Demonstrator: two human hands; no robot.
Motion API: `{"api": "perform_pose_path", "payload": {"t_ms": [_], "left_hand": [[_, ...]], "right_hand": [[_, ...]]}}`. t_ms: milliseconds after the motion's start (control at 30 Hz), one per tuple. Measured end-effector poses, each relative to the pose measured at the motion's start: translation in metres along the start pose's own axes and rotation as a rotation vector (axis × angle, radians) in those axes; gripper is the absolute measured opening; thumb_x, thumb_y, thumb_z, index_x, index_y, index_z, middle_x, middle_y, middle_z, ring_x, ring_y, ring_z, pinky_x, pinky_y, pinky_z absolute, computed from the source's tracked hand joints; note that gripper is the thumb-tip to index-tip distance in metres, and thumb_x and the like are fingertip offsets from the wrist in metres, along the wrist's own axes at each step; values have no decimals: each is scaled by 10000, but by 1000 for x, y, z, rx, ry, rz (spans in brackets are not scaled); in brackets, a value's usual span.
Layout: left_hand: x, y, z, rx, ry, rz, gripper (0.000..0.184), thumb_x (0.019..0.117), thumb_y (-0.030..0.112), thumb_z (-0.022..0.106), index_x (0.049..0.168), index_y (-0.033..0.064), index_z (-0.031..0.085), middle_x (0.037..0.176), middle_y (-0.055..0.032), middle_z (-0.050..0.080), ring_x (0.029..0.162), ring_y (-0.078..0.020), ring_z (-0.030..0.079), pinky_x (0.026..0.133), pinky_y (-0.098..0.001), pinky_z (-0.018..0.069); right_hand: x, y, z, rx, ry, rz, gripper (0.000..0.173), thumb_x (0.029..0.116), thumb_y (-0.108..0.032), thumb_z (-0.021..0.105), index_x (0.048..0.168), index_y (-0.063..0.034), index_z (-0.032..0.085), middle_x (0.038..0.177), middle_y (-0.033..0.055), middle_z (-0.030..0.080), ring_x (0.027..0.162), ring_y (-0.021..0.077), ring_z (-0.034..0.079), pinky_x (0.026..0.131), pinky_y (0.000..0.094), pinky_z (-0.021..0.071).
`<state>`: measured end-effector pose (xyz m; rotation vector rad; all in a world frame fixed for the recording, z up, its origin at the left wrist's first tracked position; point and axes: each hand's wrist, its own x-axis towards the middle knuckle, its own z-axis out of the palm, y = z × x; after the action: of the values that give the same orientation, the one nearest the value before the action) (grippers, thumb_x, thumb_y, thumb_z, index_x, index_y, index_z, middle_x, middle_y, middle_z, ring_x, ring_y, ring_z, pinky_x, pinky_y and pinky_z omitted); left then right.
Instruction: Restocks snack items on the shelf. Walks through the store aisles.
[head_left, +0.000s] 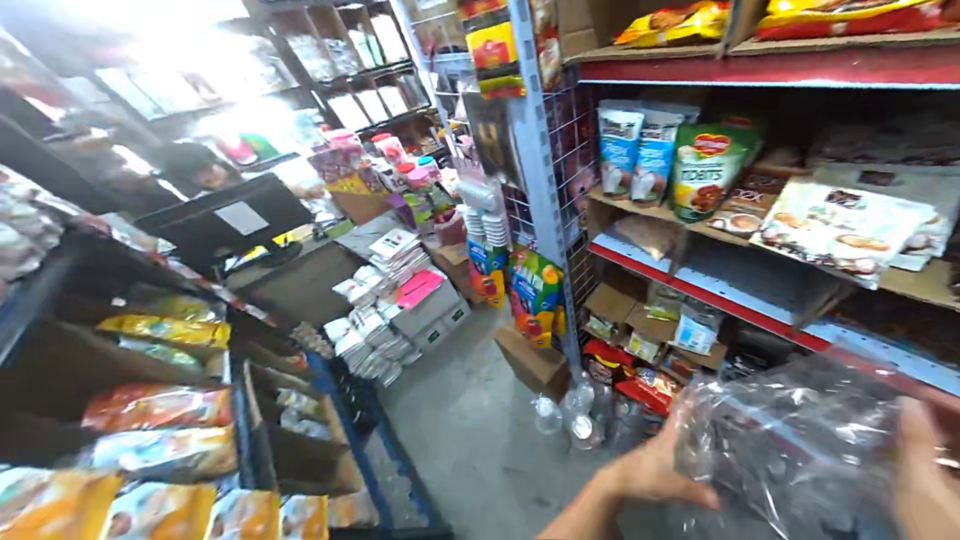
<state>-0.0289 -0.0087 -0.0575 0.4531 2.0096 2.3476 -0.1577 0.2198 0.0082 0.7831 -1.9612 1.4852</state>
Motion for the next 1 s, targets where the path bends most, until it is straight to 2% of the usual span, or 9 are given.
{"api": "perform_pose_path", "payload": {"t_ms": [67,133,200,333,433,567,700,800,1000], "left_hand": [[-23,15,12,-113,115,-8,752,830,103,767,1449,-129,408,1330,-129,641,1196,-63,607,1049,-256,475],[-39,23,13,-161,148,-17,469,890,36,707,1305,-116,548,1155,-30,718,1063,21,644,981,-195,503],[-50,16,5,-152,251,-68,504,924,32,693,1355,-135,494,1191,-84,696,1088,-17,643,1007,-228,503],[-75,-8,-8,-161,558,-196,711,925,91,706,1501,-96,333,1320,-143,631,1161,-80,630,1041,-286,505],[-86,-30,-19,-211,802,-133,839,884,70,693,1574,-50,231,1410,-163,573,1198,-123,618,1036,-314,513],[-117,-35,-35,-193,1234,-177,432,968,-25,512,1387,-124,472,1236,-152,646,1070,-70,632,967,-250,522],[-157,-33,-86,-119,1536,-355,296,1018,-39,486,1286,-158,525,1149,-207,642,1003,-105,607,931,-255,508],[-191,-43,-145,-26,1645,-369,308,1019,-10,504,1283,-164,543,1184,-258,636,1041,-174,609,962,-312,503],[-232,-20,-263,117,1299,-361,348,1057,34,433,1311,-189,519,1208,-271,635,1084,-182,610,1002,-313,482]], "right_hand": [[-33,-19,54,154,-200,172,309,1000,-155,630,1244,26,569,1132,-30,642,975,-79,599,848,134,528],[-66,-27,97,204,-403,245,371,972,-164,639,1199,125,585,1197,182,626,1026,80,623,873,224,540],[-82,-29,122,170,-547,195,371,946,-159,620,1151,150,622,1279,283,574,1163,189,597,984,262,508],[-84,-25,135,223,-908,141,293,900,-52,628,1155,70,705,1328,258,593,1212,270,612,1017,374,528],[-78,-23,152,260,-1177,104,238,920,-48,634,1119,20,746,1416,280,544,1341,392,519,1120,511,442],[-82,-23,201,323,-1505,57,310,962,-155,658,1212,23,707,1534,306,428,1424,460,422,1169,572,367],[-102,-41,254,502,-1468,102,601,953,-299,711,1433,13,528,1582,248,388,1411,318,480,1141,441,441],[-119,-66,304,578,-1309,62,991,828,-458,822,1551,27,348,1617,241,338,1435,280,458,1119,409,465],[-151,-140,461,439,-1137,-192,1097,642,-526,912,1548,-117,446,1617,267,330,1439,457,418,1101,651,419]]}}
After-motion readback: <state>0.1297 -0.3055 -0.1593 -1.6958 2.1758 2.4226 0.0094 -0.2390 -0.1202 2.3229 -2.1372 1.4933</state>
